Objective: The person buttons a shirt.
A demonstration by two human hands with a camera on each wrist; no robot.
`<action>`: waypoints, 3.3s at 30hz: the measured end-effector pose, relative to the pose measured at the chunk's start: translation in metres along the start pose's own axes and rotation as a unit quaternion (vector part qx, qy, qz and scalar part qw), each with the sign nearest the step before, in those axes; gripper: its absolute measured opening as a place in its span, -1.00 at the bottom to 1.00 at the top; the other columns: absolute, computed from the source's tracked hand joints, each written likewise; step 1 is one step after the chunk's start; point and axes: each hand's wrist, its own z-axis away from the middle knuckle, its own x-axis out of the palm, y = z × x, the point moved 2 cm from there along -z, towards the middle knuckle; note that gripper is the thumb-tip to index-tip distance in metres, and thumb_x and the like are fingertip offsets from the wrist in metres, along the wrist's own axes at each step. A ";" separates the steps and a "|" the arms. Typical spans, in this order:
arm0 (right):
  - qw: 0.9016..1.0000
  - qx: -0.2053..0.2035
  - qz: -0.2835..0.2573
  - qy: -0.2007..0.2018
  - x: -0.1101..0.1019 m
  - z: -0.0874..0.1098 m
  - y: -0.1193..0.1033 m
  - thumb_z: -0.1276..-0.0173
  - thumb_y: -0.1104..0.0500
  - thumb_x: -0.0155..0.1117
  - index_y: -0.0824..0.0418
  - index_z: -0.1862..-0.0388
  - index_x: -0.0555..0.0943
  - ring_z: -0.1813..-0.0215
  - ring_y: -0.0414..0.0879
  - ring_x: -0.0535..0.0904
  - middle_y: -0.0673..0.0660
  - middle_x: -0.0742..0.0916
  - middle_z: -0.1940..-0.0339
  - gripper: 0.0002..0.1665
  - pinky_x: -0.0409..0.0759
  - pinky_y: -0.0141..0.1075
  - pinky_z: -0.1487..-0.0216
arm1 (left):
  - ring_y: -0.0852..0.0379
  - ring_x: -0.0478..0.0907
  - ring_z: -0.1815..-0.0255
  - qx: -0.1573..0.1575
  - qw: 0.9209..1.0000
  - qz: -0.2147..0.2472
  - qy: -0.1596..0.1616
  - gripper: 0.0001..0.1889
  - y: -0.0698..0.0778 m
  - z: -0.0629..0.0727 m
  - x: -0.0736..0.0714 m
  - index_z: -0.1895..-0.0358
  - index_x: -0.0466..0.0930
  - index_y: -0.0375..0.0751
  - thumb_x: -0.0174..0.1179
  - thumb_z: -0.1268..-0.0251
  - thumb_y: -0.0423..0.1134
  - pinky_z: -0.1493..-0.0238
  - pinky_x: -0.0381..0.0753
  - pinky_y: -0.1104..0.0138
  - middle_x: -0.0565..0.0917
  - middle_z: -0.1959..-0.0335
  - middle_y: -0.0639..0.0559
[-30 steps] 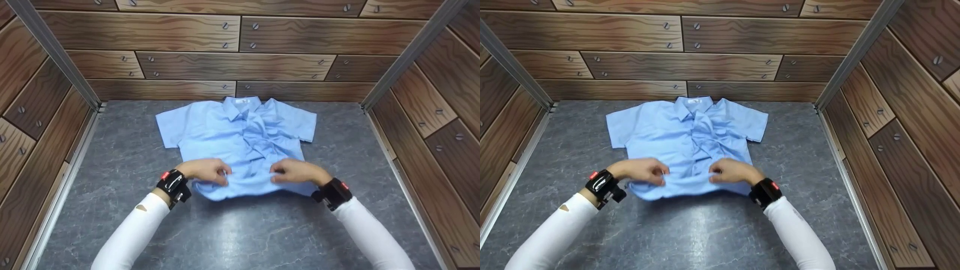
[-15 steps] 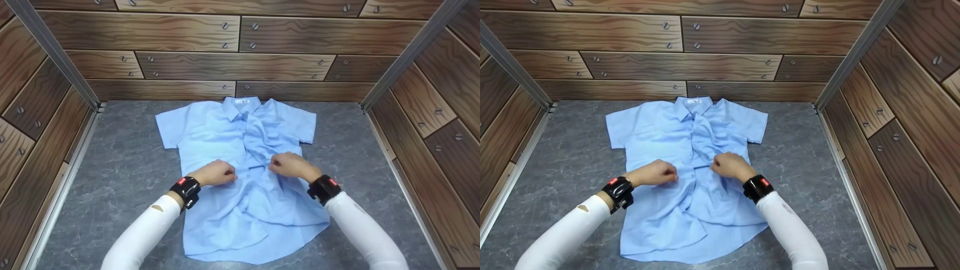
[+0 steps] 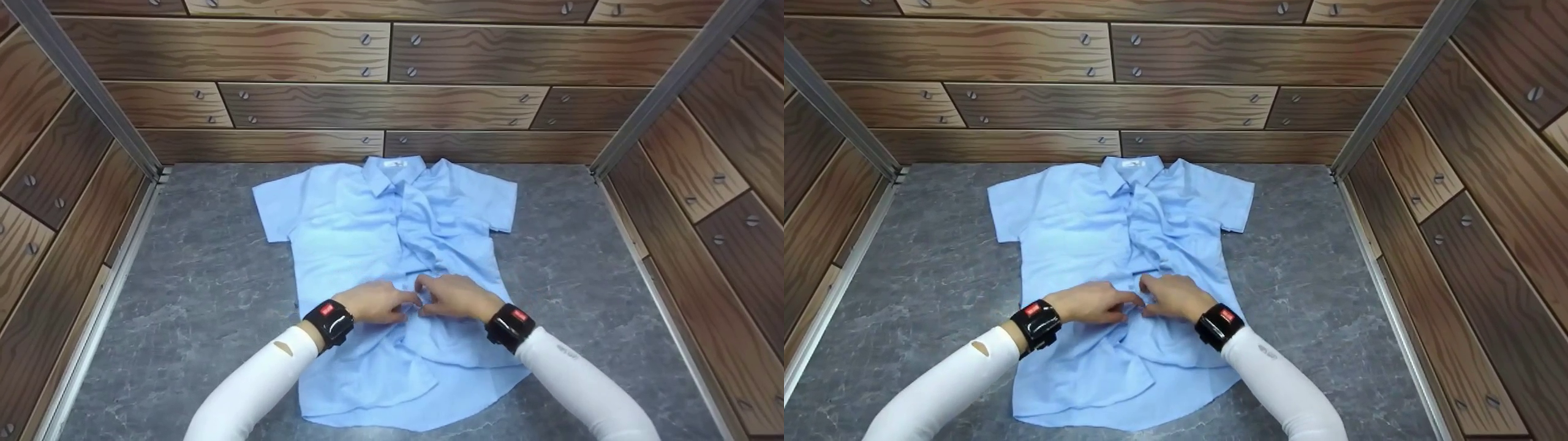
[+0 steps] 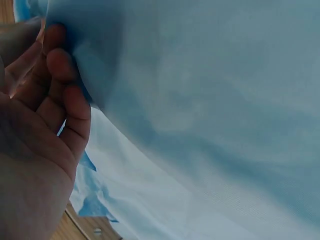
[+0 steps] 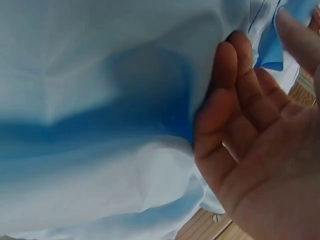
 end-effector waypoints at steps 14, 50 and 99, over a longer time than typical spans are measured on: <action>0.985 -0.106 -0.131 -0.026 -0.019 0.007 0.028 -0.31 0.08 0.32 0.03 0.22 0.70 0.24 -0.26 0.56 -0.09 0.70 0.29 -0.89 0.53 -0.34 0.13 | 0.14 0.59 0.38 -0.023 0.993 -0.104 -0.041 -0.56 0.011 -0.001 0.003 -0.08 0.55 0.16 0.38 -0.10 0.00 0.33 0.55 0.29 0.69 0.34 0.16; 0.991 0.097 0.023 0.089 -0.029 -0.031 0.038 -0.25 -0.34 0.22 -0.16 -0.48 0.27 -0.51 0.33 0.08 0.20 0.21 -0.55 -0.15 0.20 0.40 -0.25 | -0.29 -0.11 -0.55 -0.315 0.941 0.026 0.122 -0.16 -0.065 0.008 -0.009 -0.43 0.26 0.01 0.24 -0.11 0.29 -0.29 -0.04 -0.41 0.09 -0.52 -0.22; 0.942 0.259 -0.028 0.213 -0.036 -0.119 0.023 -0.36 -0.23 0.06 0.11 0.65 0.51 0.46 0.06 0.57 0.12 0.63 0.57 -0.45 0.50 -0.07 0.43 | -0.15 0.46 -0.16 -0.263 0.939 -0.074 0.207 -0.57 -0.065 -0.037 -0.005 -0.27 0.51 0.04 0.14 -0.36 -0.06 0.05 0.47 -0.06 0.50 -0.14 -0.13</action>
